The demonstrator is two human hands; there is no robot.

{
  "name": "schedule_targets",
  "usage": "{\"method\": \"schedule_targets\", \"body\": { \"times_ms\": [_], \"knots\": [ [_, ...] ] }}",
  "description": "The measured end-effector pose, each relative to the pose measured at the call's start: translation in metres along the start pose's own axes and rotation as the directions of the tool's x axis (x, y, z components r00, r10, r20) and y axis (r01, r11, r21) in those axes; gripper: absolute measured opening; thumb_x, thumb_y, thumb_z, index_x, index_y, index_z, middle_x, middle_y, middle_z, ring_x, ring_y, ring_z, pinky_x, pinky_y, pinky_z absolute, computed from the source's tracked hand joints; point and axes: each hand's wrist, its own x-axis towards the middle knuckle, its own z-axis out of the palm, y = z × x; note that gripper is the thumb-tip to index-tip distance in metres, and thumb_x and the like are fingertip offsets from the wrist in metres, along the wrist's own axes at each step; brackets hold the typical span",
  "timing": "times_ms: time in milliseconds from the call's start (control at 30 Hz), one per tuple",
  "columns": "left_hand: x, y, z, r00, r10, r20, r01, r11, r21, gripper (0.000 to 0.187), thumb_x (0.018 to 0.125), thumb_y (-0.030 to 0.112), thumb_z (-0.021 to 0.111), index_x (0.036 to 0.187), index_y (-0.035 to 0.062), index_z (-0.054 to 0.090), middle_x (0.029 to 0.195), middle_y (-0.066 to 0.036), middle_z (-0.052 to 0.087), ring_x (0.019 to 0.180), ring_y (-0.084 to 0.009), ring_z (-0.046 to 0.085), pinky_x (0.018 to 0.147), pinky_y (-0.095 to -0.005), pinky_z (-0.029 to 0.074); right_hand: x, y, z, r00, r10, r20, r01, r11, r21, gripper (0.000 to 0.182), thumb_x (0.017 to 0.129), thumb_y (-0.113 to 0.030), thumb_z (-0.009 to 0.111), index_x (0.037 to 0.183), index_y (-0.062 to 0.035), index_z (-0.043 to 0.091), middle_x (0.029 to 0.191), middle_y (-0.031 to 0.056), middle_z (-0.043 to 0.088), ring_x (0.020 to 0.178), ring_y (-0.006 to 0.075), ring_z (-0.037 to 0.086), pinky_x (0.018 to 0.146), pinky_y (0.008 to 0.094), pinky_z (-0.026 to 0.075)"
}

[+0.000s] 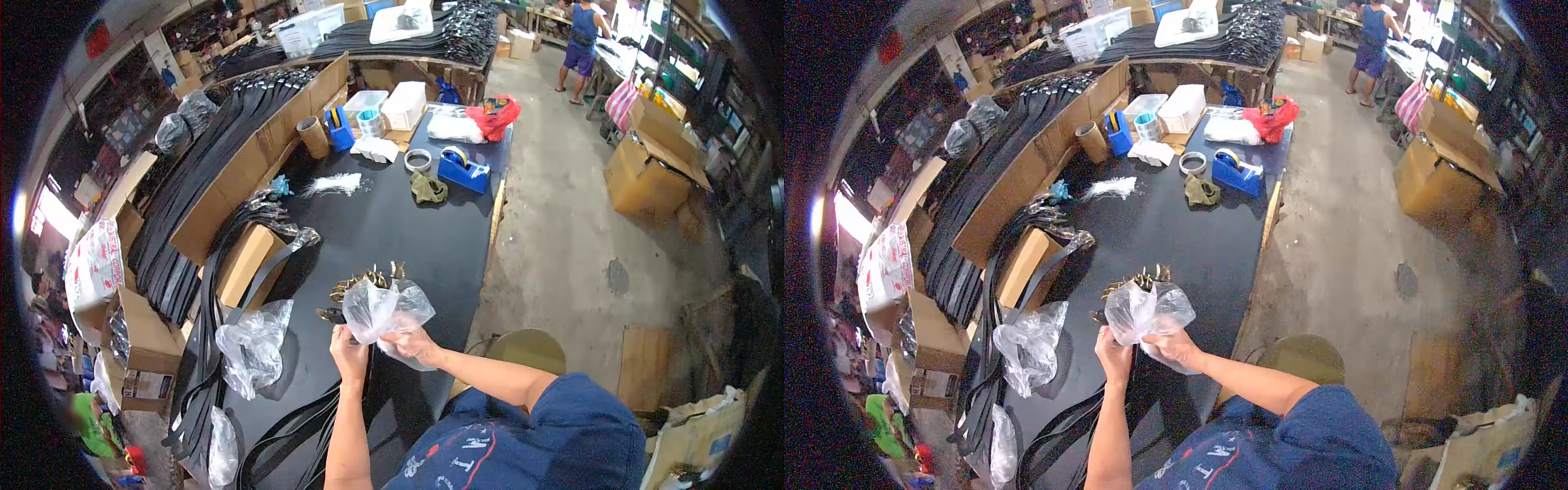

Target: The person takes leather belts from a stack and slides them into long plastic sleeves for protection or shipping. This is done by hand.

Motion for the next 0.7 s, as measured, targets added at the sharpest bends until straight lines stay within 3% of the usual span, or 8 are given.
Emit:
{"method": "schedule_targets", "body": {
  "times_ms": [167, 233, 300, 367, 467, 500, 633, 700],
  "knots": [
    [-0.008, -0.029, 0.013, 0.998, -0.032, -0.050, 0.034, 0.999, 0.041, 0.013, 0.068, 0.003, 0.067, 0.079, -0.0019, 0.063, 0.077, -0.017, 0.061, 0.071, -0.0332, 0.061, 0.066, -0.0370, 0.047, 0.008, 0.020, -0.017, 0.972, -0.196, 0.130, 0.213, 0.967, -0.140, 0.023, 0.082, -0.009, 0.065, 0.103, -0.0064, 0.057, 0.079, -0.0024, 0.057, 0.061, 0.0064, 0.049, 0.052, 0.0238, 0.040],
    [-0.010, -0.033, 0.014, 0.998, -0.016, -0.057, 0.014, 0.999, -0.040, 0.013, 0.067, 0.002, 0.065, 0.078, -0.0013, 0.061, 0.073, -0.015, 0.058, 0.068, -0.0330, 0.057, 0.062, -0.0388, 0.045, 0.018, 0.042, -0.024, 0.830, -0.535, 0.157, 0.557, 0.788, -0.262, 0.026, 0.082, -0.012, 0.066, 0.106, -0.0052, 0.059, 0.084, -0.0003, 0.060, 0.074, 0.0122, 0.056, 0.066, 0.0288, 0.047],
    [-0.003, -0.012, 0.007, 0.998, 0.058, -0.003, -0.058, 0.998, -0.022, 0.013, 0.066, 0.003, 0.065, 0.079, 0.0007, 0.063, 0.076, -0.015, 0.058, 0.075, -0.0334, 0.059, 0.067, -0.0373, 0.047, 0.011, 0.039, -0.026, 0.851, -0.510, 0.126, 0.525, 0.810, -0.263, 0.028, 0.083, -0.011, 0.065, 0.109, -0.0035, 0.061, 0.091, 0.0025, 0.063, 0.088, 0.0178, 0.059, 0.079, 0.0333, 0.048],
    [-0.010, -0.015, 0.010, 0.988, 0.142, 0.054, -0.146, 0.985, 0.094, 0.019, 0.067, 0.004, 0.066, 0.086, 0.0052, 0.064, 0.090, -0.011, 0.060, 0.081, -0.0316, 0.059, 0.072, -0.0384, 0.049, 0.006, 0.030, -0.030, 0.961, -0.277, -0.003, 0.238, 0.831, -0.503, 0.027, 0.082, -0.019, 0.064, 0.103, -0.0039, 0.062, 0.081, 0.0053, 0.065, 0.068, 0.0153, 0.061, 0.063, 0.0318, 0.050],
    [-0.005, 0.000, 0.001, 0.896, 0.316, 0.313, -0.377, 0.913, 0.158, 0.014, 0.065, 0.002, 0.063, 0.078, 0.0058, 0.060, 0.091, -0.009, 0.061, 0.084, -0.0313, 0.057, 0.075, -0.0386, 0.048, 0.000, 0.027, -0.055, 0.978, -0.005, -0.208, -0.066, 0.940, -0.335, 0.018, 0.089, -0.016, 0.057, 0.093, 0.0005, 0.063, 0.061, 0.0070, 0.060, 0.041, 0.0161, 0.056, 0.038, 0.0318, 0.043],
    [-0.001, -0.002, 0.000, 0.824, 0.365, 0.433, -0.452, 0.885, 0.113, 0.012, 0.064, 0.002, 0.061, 0.076, 0.0053, 0.060, 0.088, -0.010, 0.061, 0.084, -0.0317, 0.056, 0.075, -0.0391, 0.048, -0.001, 0.022, -0.062, 0.988, -0.066, -0.142, 0.027, 0.966, -0.256, 0.019, 0.090, -0.016, 0.057, 0.089, 0.0018, 0.062, 0.060, 0.0077, 0.060, 0.040, 0.0166, 0.055, 0.035, 0.0306, 0.042],
    [0.010, -0.007, 0.004, 0.700, 0.286, 0.655, -0.386, 0.922, 0.010, 0.012, 0.063, 0.005, 0.060, 0.075, 0.0038, 0.062, 0.083, -0.013, 0.064, 0.085, -0.0333, 0.059, 0.076, -0.0414, 0.049, -0.006, 0.004, -0.085, 0.980, 0.076, -0.182, -0.084, 0.996, -0.035, 0.020, 0.090, -0.017, 0.057, 0.098, 0.0010, 0.058, 0.074, 0.0074, 0.059, 0.046, 0.0148, 0.056, 0.036, 0.0287, 0.044],
    [0.019, 0.007, 0.002, 0.589, 0.002, 0.808, -0.209, 0.966, 0.150, 0.016, 0.063, 0.009, 0.060, 0.077, 0.0025, 0.064, 0.083, -0.017, 0.066, 0.086, -0.0344, 0.062, 0.075, -0.0425, 0.050, -0.014, -0.006, -0.075, 0.957, -0.010, -0.289, 0.020, 0.999, 0.030, 0.021, 0.089, -0.016, 0.060, 0.102, 0.0004, 0.055, 0.080, 0.0081, 0.059, 0.055, 0.0144, 0.059, 0.044, 0.0281, 0.047]
  ]
}}
